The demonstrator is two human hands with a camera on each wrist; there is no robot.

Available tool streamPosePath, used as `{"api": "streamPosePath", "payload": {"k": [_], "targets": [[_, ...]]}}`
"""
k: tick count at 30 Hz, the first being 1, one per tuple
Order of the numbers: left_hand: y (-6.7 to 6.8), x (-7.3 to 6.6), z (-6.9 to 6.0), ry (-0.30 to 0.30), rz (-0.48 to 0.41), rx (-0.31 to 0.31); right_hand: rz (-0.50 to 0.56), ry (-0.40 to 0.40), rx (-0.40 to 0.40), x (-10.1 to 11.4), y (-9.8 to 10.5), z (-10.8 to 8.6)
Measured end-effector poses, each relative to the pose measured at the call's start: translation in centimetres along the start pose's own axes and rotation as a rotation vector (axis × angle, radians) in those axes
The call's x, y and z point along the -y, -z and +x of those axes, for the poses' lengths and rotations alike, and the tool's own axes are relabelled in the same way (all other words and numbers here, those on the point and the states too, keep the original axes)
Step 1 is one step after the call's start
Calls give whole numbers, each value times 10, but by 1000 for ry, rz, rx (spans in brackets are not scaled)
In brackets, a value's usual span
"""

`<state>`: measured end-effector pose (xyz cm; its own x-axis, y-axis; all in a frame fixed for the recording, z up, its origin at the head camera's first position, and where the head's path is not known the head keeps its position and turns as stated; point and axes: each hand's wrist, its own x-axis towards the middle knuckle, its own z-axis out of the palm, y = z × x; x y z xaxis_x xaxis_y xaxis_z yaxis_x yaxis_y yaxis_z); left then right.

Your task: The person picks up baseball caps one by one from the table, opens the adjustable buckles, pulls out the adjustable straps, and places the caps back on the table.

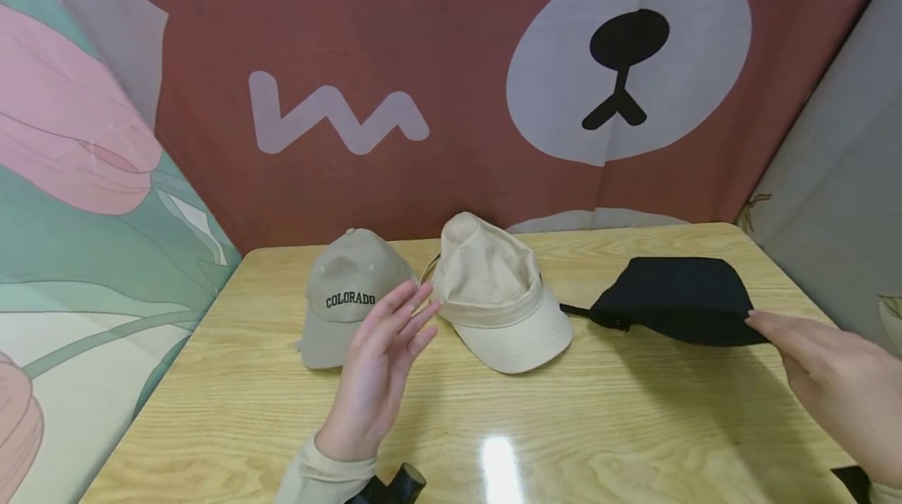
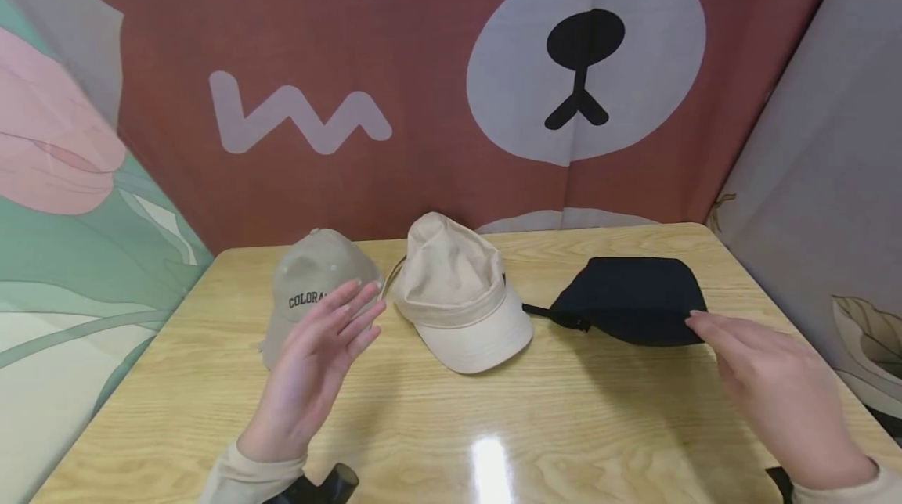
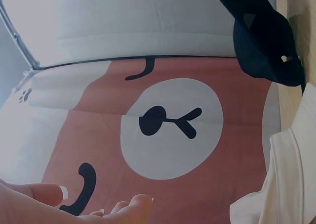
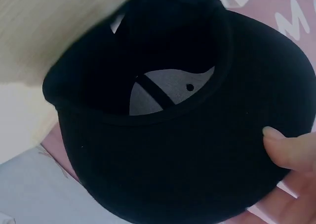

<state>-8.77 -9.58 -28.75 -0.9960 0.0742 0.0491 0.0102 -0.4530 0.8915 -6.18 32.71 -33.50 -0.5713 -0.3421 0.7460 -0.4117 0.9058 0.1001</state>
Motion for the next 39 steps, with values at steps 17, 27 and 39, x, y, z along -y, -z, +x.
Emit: {"api": "streamPosePath", "payload": {"k": [17, 27, 39], "targets": [[1, 1, -1, 9, 26, 6, 30, -26, 265, -4, -24, -6], [3, 4, 0, 16, 39, -12, 5, -79, 646, -4, -40, -2], [9, 8, 1, 22, 69, -19, 161, -140, 852, -9, -58, -6]]}}
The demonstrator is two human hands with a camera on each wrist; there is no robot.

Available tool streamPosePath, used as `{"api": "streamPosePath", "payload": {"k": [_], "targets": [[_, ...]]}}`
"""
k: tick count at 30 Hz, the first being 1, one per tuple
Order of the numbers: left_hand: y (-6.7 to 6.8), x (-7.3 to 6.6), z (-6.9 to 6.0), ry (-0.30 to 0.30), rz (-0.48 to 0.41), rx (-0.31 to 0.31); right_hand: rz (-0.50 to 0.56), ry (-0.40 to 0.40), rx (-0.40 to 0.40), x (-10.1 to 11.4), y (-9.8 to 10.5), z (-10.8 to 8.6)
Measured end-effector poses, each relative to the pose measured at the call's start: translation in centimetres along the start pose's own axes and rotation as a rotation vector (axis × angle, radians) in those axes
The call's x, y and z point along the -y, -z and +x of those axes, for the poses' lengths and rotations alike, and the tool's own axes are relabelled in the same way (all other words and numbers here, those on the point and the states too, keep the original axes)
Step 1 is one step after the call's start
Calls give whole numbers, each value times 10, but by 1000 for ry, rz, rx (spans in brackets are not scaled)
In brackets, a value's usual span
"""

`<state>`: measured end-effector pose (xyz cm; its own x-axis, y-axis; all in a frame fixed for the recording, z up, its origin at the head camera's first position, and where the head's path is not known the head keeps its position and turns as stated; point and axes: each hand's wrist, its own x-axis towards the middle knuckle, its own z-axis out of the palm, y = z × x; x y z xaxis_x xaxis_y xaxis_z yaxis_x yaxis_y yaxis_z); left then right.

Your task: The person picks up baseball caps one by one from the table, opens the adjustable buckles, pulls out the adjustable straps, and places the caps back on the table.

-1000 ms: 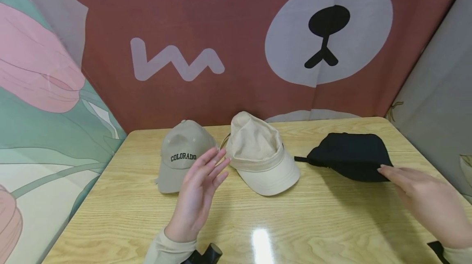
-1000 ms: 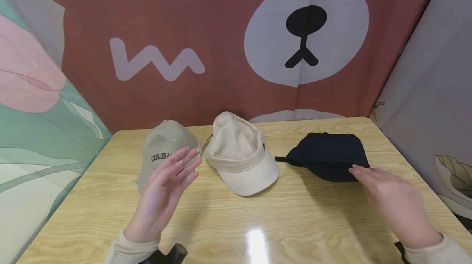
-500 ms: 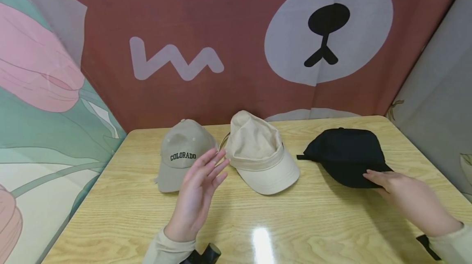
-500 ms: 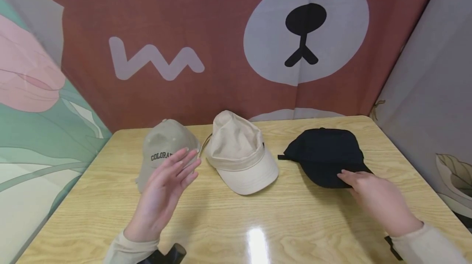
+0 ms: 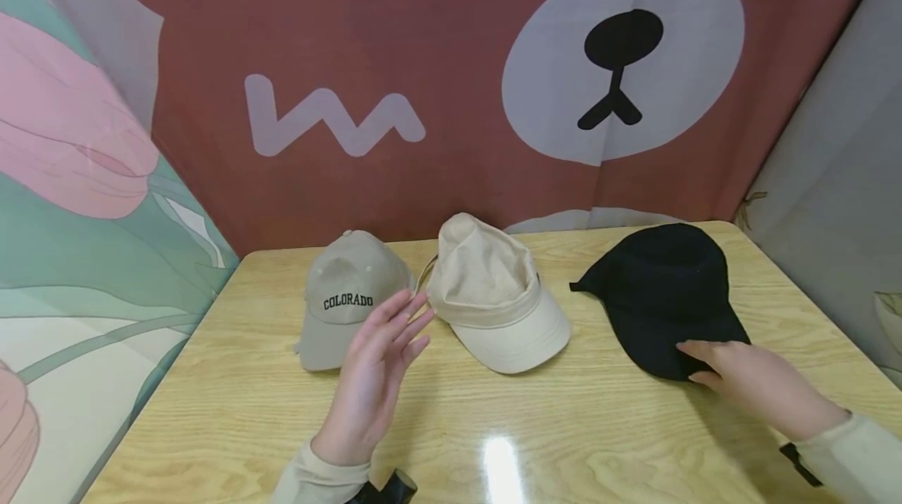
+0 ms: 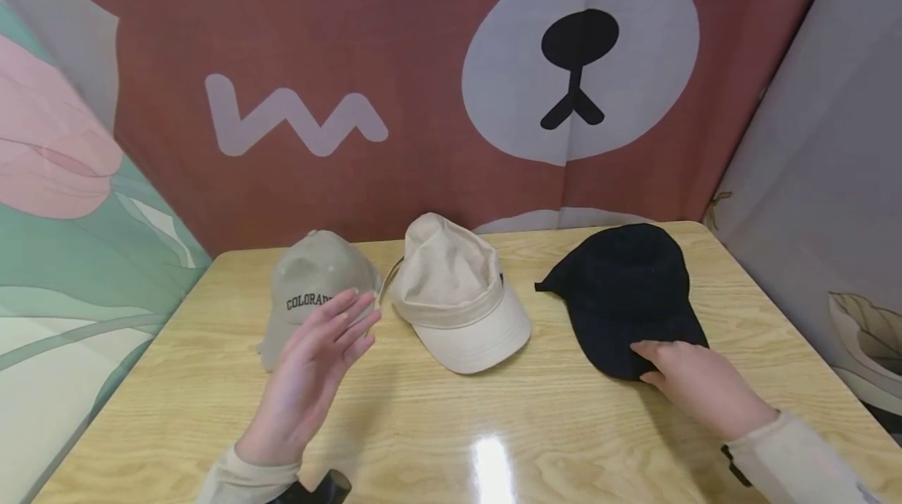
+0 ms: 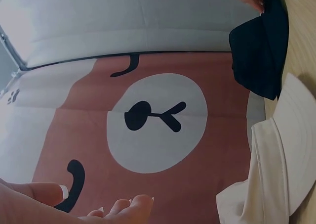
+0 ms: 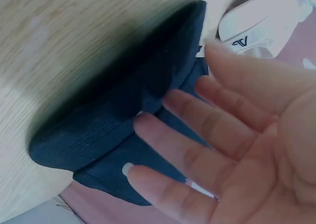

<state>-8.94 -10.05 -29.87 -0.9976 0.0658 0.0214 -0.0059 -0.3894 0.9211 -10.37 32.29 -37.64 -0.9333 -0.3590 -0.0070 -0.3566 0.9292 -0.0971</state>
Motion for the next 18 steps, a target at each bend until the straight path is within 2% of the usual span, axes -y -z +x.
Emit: {"api": "streamPosePath", "payload": {"k": [6, 8, 13, 16, 18], "targets": [[5, 1, 0, 1, 37, -8, 71, 6, 13, 8, 3, -3], [6, 1, 0, 8, 74, -12, 88, 2, 8, 14, 6, -5], [10, 0, 0, 3, 225, -20, 96, 25, -95, 32, 15, -5], [13, 0, 1, -30, 335, -16, 88, 50, -170, 42, 23, -3], [16, 2, 4, -61, 452, 3, 101, 57, -198, 49, 28, 0]]}}
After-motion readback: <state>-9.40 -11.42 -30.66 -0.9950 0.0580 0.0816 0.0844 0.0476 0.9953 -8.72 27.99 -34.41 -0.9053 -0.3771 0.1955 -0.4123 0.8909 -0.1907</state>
